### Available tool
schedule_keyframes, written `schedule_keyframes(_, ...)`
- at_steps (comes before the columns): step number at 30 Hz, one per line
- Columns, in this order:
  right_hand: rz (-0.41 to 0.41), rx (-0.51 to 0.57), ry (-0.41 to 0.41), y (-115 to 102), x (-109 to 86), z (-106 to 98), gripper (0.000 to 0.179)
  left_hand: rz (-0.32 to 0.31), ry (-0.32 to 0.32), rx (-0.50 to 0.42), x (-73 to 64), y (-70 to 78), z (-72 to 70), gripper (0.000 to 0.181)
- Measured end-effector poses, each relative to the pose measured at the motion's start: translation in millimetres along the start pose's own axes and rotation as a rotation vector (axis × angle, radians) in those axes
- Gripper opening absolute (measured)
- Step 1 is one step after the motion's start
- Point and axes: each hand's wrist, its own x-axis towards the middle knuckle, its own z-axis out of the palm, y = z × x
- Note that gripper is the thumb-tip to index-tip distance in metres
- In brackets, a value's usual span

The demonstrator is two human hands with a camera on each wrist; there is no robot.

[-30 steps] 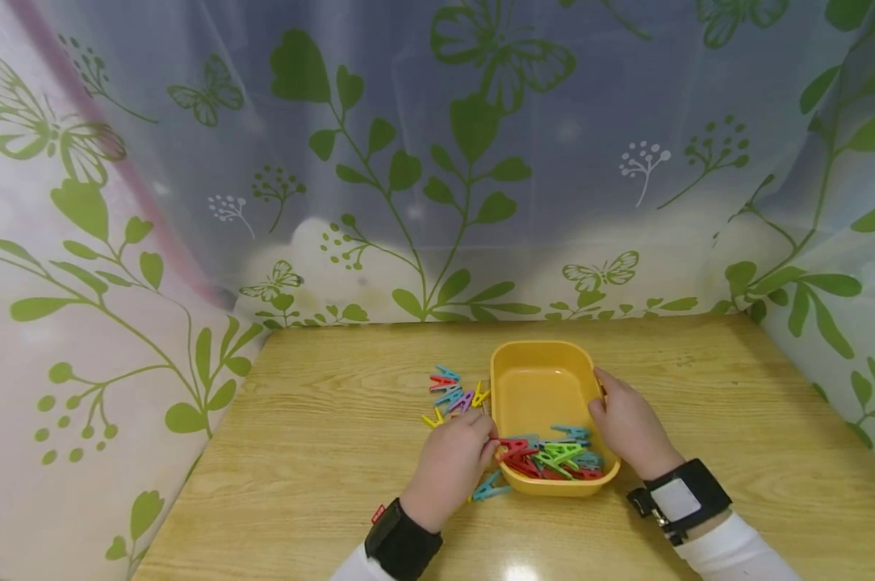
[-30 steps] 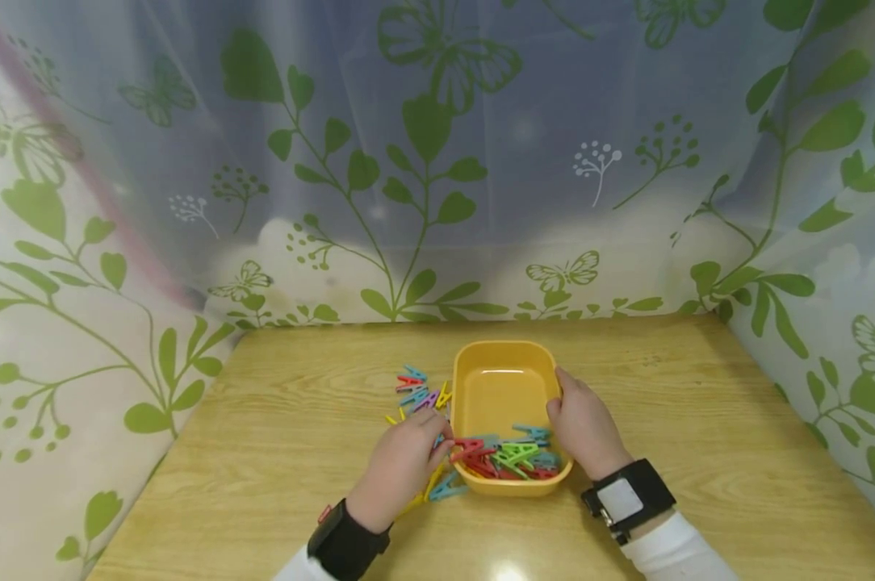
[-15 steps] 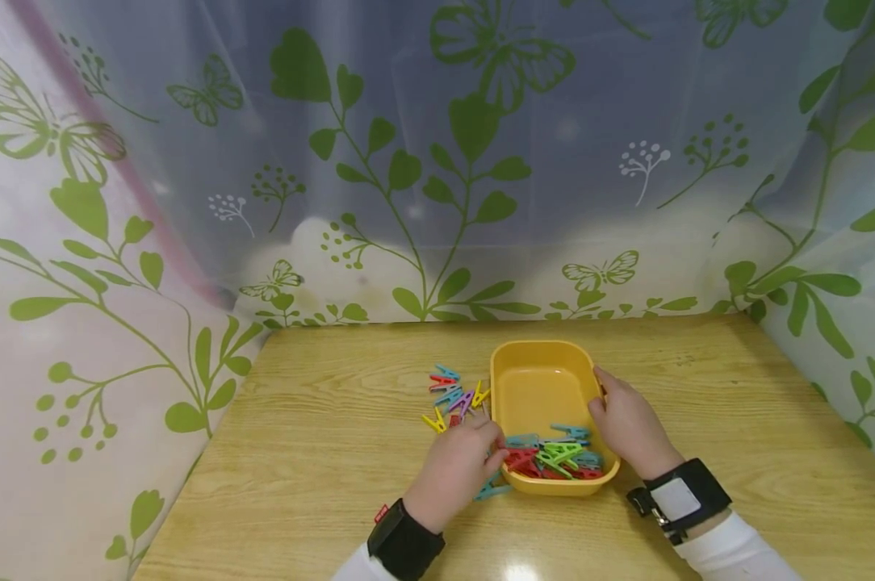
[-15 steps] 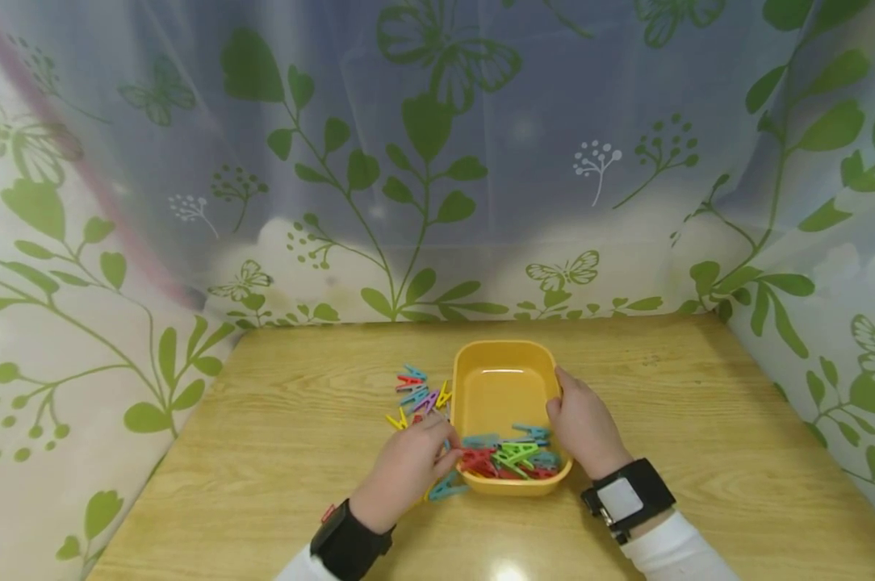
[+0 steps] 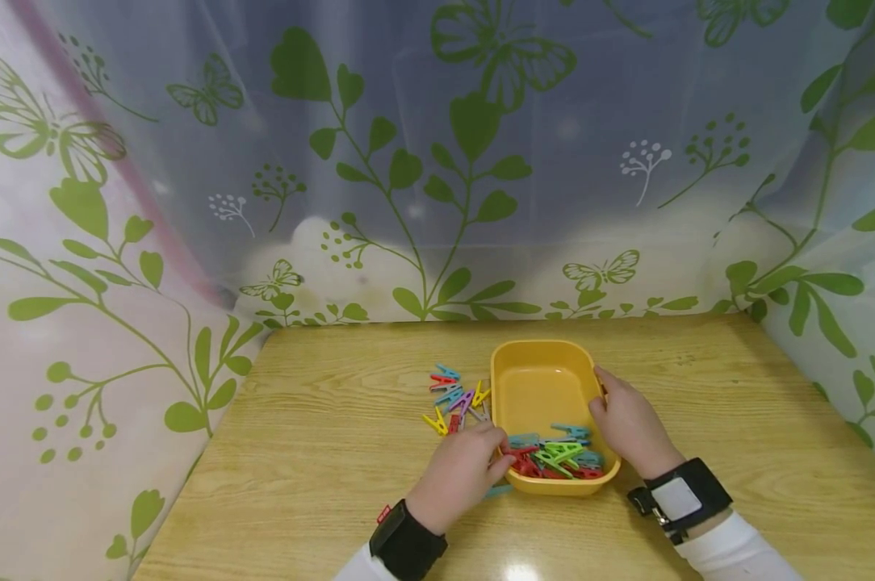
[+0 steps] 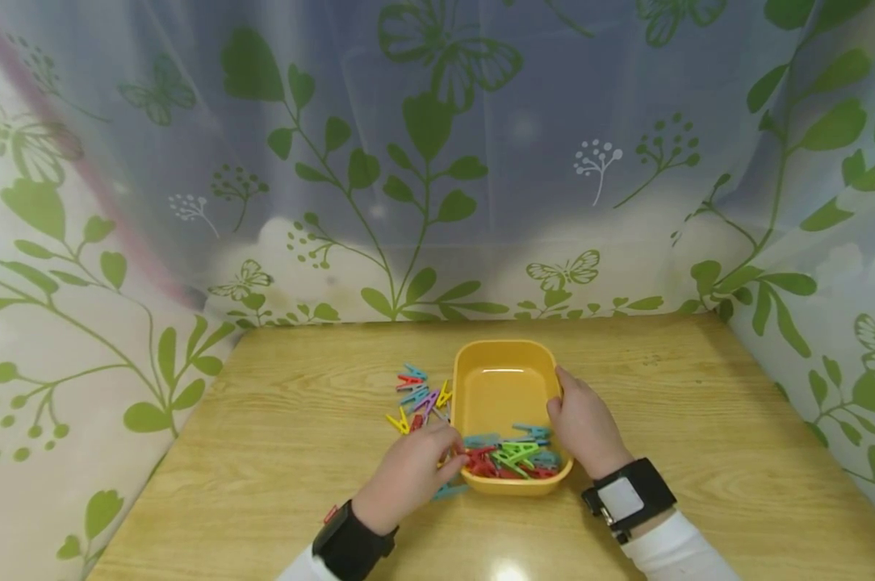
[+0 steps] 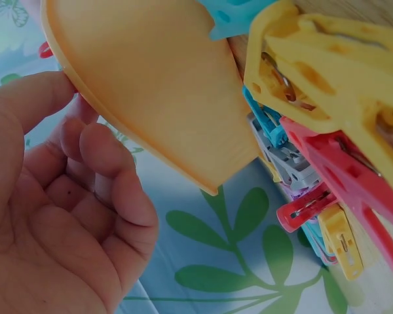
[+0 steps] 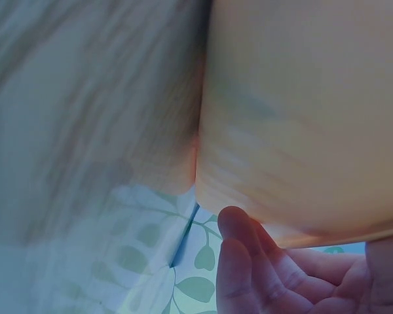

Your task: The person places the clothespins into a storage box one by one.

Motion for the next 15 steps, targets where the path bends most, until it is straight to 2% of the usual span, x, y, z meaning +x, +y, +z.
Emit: schedule_keyframes(15, -0.005, 0.001, -0.001, -0.1, -0.5, -0.4, 0.057, 0.006, -0.022, -0.006, -0.5, -2.8, 1.9, 0.011)
